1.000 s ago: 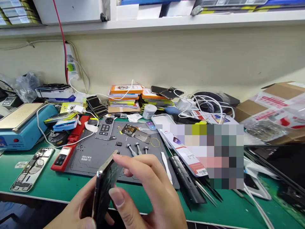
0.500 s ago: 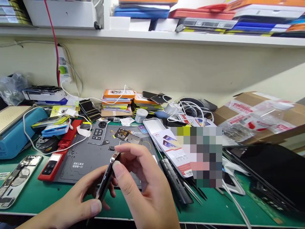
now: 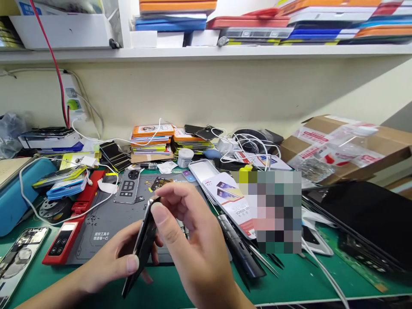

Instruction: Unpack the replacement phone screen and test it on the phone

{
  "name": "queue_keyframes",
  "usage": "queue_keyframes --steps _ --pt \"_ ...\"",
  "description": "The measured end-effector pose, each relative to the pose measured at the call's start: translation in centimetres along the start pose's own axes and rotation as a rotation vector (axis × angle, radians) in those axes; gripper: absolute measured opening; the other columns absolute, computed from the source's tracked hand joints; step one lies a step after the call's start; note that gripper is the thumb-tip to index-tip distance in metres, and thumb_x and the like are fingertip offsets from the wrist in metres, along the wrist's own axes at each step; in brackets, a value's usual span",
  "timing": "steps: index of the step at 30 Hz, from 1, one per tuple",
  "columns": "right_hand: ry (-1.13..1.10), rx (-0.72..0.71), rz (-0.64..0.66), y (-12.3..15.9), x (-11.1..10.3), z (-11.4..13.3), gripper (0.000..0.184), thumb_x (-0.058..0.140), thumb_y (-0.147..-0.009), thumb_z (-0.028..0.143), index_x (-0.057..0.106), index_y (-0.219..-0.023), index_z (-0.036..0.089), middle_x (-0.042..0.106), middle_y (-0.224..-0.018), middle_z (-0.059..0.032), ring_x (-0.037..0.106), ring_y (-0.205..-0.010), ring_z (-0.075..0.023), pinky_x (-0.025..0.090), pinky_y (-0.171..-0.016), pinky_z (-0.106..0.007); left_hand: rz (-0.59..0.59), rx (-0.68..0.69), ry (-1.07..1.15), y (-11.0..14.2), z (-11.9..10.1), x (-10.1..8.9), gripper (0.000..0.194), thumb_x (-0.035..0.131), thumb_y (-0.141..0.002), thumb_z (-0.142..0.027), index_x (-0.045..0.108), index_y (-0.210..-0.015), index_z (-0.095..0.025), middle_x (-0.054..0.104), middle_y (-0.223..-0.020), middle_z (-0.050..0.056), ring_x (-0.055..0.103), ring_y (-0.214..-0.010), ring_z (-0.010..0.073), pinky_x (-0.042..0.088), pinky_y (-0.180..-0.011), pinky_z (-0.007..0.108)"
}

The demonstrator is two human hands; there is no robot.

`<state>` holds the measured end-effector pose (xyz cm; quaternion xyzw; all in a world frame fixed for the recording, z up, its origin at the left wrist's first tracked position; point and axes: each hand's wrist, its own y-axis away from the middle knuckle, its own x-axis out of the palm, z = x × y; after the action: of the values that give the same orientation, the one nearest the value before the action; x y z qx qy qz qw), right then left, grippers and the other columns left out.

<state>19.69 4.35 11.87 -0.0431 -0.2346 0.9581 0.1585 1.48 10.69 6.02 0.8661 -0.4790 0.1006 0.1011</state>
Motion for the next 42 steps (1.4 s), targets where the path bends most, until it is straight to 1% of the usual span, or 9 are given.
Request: queue_keyframes --steps 7,12,16,23,27,30,32,36,42 --pt "0.059 0.073 -0.051 -1.3 0.1 -0.5 0.019 0.073 -0.099 0.038 0.061 -0.092 0.024 0.060 -0.078 0.0036 0.058 -0.063 -0.0097 0.052 -0.056 -0.017 0.054 0.031 0.056 -0.5 0.6 -0.5 0.077 0.080 -0.084 -0.063 0.058 -0.148 -0.027 0.060 -0.121 0.011 0.064 -0.106 0.0248 0.063 -0.075 0.033" --pt "0.093 0.143 0.026 -1.3 0.4 -0.7 0.024 0.067 -0.103 0.041 0.064 -0.087 0.023 0.059 -0.071 0.0035 0.056 -0.060 -0.0103 0.048 -0.053 -0.018 0.038 0.052 0.097 -0.4 0.5 -0.9 0.067 0.081 -0.084 -0.061 0.066 -0.135 -0.021 0.061 -0.114 0.009 0.064 -0.098 0.0204 0.064 -0.074 0.030" --pt "0.025 0.216 0.102 -1.5 0.8 -1.0 0.030 0.063 -0.105 0.047 0.064 -0.086 0.023 0.059 -0.067 0.0035 0.057 -0.055 -0.0111 0.047 -0.047 -0.019 0.045 0.064 0.133 -0.2 0.7 -1.2 0.062 0.080 -0.084 -0.062 0.070 -0.129 -0.020 0.062 -0.115 0.011 0.065 -0.098 0.0207 0.066 -0.072 0.030" --pt "0.038 0.222 0.107 -1.1 0.8 -1.7 0.035 0.063 -0.104 0.047 0.062 -0.079 0.023 0.053 -0.062 0.0046 0.053 -0.054 -0.0114 0.048 -0.051 -0.020 0.170 0.086 0.399 -0.6 1.8 -1.5 0.065 0.076 -0.088 -0.060 0.068 -0.136 -0.017 0.064 -0.113 0.013 0.069 -0.094 0.0201 0.067 -0.067 0.030" --pt "-0.059 0.284 0.187 -0.9 0.0 -2.1 0.039 0.062 -0.104 0.052 0.059 -0.078 0.023 0.053 -0.062 0.0049 0.051 -0.054 -0.0107 0.047 -0.053 -0.020 0.232 0.050 0.508 -0.7 2.3 -1.7 0.074 0.071 -0.088 -0.065 0.064 -0.141 -0.015 0.062 -0.119 0.017 0.067 -0.092 0.0226 0.066 -0.057 0.029" --pt "-0.086 0.337 0.248 -0.7 -1.1 -2.6 0.041 0.061 -0.104 0.055 0.059 -0.080 0.023 0.053 -0.065 0.0047 0.049 -0.057 -0.0107 0.046 -0.054 -0.020 0.263 -0.002 0.566 -0.8 2.4 -2.0 0.078 0.069 -0.087 -0.070 0.063 -0.143 -0.016 0.062 -0.119 0.016 0.067 -0.092 0.0237 0.067 -0.057 0.035" --pt "-0.093 0.379 0.289 -0.6 -1.9 -2.9 0.040 0.061 -0.105 0.056 0.059 -0.082 0.023 0.054 -0.067 0.0045 0.049 -0.058 -0.0109 0.046 -0.055 -0.020 0.273 -0.009 0.619 -0.8 2.5 -2.1 0.075 0.067 -0.089 -0.070 0.064 -0.140 -0.016 0.064 -0.119 0.016 0.068 -0.093 0.0242 0.068 -0.059 0.039" --pt "-0.153 0.473 0.322 -0.2 -3.4 -3.5 0.042 0.063 -0.103 0.059 0.058 -0.082 0.023 0.053 -0.066 0.0046 0.048 -0.058 -0.0108 0.045 -0.055 -0.020 0.264 0.013 0.712 -0.9 2.5 -2.2 0.062 0.068 -0.092 -0.066 0.069 -0.131 -0.017 0.070 -0.119 0.017 0.073 -0.094 0.0241 0.068 -0.059 0.034" --pt "-0.240 0.567 0.357 -0.2 -4.8 -3.9 0.045 0.067 -0.100 0.059 0.057 -0.077 0.022 0.053 -0.063 0.0046 0.045 -0.054 -0.0094 0.041 -0.050 -0.019 0.234 -0.010 0.780 -0.9 2.0 -2.4 0.068 0.068 -0.092 -0.065 0.068 -0.135 -0.012 0.075 -0.113 0.016 0.077 -0.095 0.0254 0.069 -0.063 0.036"
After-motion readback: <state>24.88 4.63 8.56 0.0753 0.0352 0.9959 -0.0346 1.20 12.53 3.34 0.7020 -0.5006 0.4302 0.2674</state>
